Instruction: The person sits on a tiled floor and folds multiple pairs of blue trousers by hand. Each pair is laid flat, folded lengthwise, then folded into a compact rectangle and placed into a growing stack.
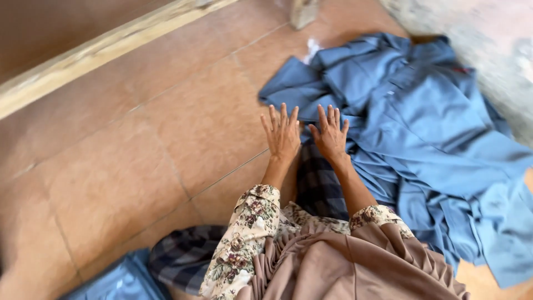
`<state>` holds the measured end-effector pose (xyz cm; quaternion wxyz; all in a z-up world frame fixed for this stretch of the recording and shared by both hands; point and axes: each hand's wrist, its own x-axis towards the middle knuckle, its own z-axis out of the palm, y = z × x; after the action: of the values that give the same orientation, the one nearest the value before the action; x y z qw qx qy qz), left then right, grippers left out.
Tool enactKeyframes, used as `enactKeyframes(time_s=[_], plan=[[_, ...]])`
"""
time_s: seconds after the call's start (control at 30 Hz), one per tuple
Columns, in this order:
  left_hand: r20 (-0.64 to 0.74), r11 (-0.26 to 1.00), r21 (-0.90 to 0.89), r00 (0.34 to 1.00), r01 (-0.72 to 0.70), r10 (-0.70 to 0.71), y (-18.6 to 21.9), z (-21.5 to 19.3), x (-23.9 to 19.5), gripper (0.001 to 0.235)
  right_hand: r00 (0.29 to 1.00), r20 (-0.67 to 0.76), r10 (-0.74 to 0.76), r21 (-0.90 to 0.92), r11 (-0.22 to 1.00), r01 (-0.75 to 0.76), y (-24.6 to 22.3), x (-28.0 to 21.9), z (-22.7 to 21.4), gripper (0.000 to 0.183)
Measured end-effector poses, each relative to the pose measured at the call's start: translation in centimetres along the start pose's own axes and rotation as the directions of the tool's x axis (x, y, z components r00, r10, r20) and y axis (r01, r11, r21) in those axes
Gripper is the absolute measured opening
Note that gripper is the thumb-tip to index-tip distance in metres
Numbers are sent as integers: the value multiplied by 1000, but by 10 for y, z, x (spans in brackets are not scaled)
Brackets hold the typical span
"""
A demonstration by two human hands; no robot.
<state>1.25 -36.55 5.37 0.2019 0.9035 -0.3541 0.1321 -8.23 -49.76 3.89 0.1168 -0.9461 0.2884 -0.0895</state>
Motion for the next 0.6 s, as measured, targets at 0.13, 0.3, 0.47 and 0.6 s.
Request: enactKeyframes(time_s=[0.13,0.3,0.47,0.6], plan=[[-60,971,10,969,-240,240,72,15,10,42,976,-23,217,34,976,-216,67,-25,-21,71],[-89,914,-51,914,-402,397,128,44,0,42,929,-38,369,46,929,-367,141,-49,-25,71],[60,892,-116,894,-436,445,146,64,-7,41,951,92,294,-317,914,-252,188,-52,-7,112],[165,883,-130,869,-450,467,147,81,-9,42,973,-101,208,-403,886,-232,220,-42,25,74]])
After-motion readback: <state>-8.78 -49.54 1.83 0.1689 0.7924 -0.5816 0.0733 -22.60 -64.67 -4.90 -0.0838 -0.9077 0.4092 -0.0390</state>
